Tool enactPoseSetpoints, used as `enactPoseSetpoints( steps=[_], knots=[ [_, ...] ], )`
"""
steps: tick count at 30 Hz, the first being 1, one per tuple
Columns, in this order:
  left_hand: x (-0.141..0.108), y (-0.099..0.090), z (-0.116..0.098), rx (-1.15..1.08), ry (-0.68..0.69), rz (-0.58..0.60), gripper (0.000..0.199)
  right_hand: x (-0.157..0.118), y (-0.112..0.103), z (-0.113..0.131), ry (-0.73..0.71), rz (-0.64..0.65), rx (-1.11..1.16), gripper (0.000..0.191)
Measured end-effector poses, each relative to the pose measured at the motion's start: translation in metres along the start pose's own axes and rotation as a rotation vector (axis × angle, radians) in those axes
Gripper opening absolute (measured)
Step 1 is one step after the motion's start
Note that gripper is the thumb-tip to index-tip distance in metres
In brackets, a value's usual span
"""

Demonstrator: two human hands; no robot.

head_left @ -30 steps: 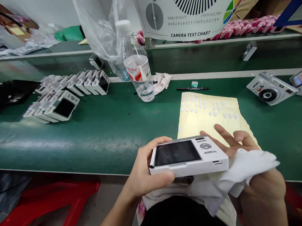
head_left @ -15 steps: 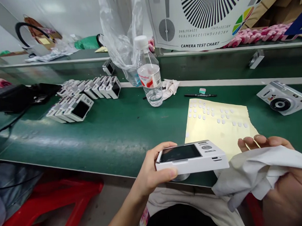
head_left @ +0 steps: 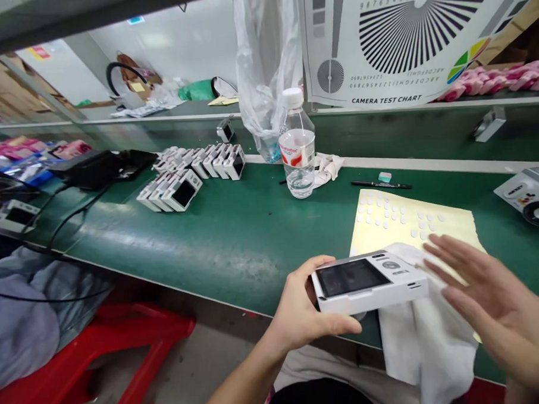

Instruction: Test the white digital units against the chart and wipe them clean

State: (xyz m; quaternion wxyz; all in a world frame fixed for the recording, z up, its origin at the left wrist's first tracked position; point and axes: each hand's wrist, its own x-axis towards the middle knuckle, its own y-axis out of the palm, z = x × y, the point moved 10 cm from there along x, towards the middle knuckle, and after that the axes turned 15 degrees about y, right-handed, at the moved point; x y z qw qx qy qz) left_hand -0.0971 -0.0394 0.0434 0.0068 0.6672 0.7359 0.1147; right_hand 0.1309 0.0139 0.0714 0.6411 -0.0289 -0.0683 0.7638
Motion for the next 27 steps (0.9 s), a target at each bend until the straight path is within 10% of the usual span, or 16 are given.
enactPoseSetpoints(
  steps=[4,15,27],
  knots=[
    [-0.003,0.011,-0.008,0.023,0.086,0.053,0.08,-0.02,0.04,0.004,-0.021,0.178,0.054,0.056],
    [-0.006,0.028,-0.032,0.218,0.455,0.139,0.072,-0.034,0.037,0.002,-0.021,0.202,0.184,0.051],
    [-0.01,0.039,-0.024,0.259,0.473,0.216,0.073,-0.039,0.039,0.006,-0.195,0.044,0.407,0.031]
  ],
)
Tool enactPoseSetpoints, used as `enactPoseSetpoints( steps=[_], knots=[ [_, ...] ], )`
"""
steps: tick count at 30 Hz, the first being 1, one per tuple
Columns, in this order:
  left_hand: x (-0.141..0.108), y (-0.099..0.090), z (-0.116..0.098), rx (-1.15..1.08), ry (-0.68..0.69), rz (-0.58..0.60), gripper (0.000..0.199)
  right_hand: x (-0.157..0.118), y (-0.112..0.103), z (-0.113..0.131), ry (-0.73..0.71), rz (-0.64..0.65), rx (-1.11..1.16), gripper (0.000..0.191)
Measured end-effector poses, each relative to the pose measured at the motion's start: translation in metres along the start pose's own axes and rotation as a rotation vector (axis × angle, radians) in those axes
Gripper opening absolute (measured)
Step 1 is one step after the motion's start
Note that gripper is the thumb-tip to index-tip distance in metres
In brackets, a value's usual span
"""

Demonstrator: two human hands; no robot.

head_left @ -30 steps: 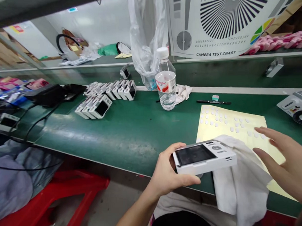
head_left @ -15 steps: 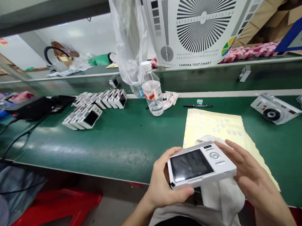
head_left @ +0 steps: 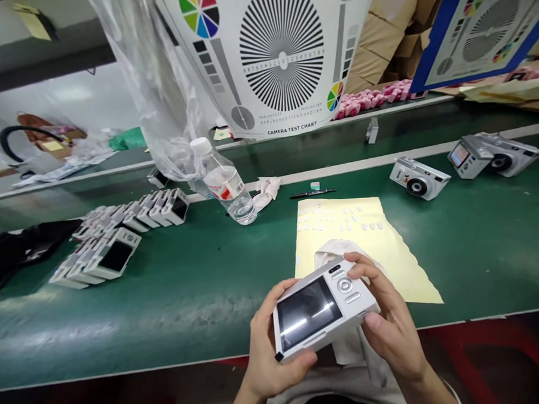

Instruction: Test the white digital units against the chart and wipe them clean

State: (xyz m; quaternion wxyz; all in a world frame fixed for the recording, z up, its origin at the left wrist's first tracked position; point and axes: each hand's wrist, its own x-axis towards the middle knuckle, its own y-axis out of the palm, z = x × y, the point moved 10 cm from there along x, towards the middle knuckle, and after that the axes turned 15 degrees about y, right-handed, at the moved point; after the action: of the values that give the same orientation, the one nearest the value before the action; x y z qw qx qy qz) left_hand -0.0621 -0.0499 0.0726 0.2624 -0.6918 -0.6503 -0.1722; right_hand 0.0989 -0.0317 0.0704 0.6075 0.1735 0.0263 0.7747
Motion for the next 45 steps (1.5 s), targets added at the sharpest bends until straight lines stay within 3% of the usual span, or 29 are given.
enactPoseSetpoints(
  steps=[13,17,20,23,25,29,33,39,43,45],
  knots=[
    [0.007,0.016,-0.009,0.041,0.108,0.02,0.067,0.001,-0.013,0.002,0.024,-0.025,0.024,0.028],
    [0.005,0.02,-0.015,0.153,0.172,0.006,0.066,0.0,-0.023,-0.003,0.04,-0.072,0.099,0.025],
    [0.003,0.022,-0.018,0.26,0.222,0.013,0.067,0.002,-0.026,-0.01,0.087,-0.029,0.208,0.03],
    [0.005,0.019,-0.028,0.439,0.324,-0.014,0.069,0.006,-0.029,-0.019,0.164,0.016,0.326,0.036],
    [0.008,0.017,-0.042,0.592,0.452,-0.038,0.071,0.009,-0.035,-0.026,0.221,-0.012,0.394,0.025],
    [0.014,0.027,-0.067,0.781,0.699,-0.029,0.072,0.011,-0.049,-0.037,0.296,-0.161,0.517,0.011],
    [0.022,0.035,-0.074,0.846,0.781,0.03,0.069,0.008,-0.06,-0.046,0.34,-0.289,0.575,0.015],
    [0.03,0.048,-0.07,0.897,0.864,0.158,0.066,0.01,-0.07,-0.056,0.357,-0.36,0.516,0.014],
    [0.04,0.041,-0.074,0.879,0.88,0.031,0.057,0.012,-0.085,-0.043,0.233,-0.418,0.336,0.015],
    [0.056,0.037,-0.069,0.886,0.838,0.049,0.059,0.012,-0.089,-0.036,0.174,-0.395,0.184,0.02]
  ],
)
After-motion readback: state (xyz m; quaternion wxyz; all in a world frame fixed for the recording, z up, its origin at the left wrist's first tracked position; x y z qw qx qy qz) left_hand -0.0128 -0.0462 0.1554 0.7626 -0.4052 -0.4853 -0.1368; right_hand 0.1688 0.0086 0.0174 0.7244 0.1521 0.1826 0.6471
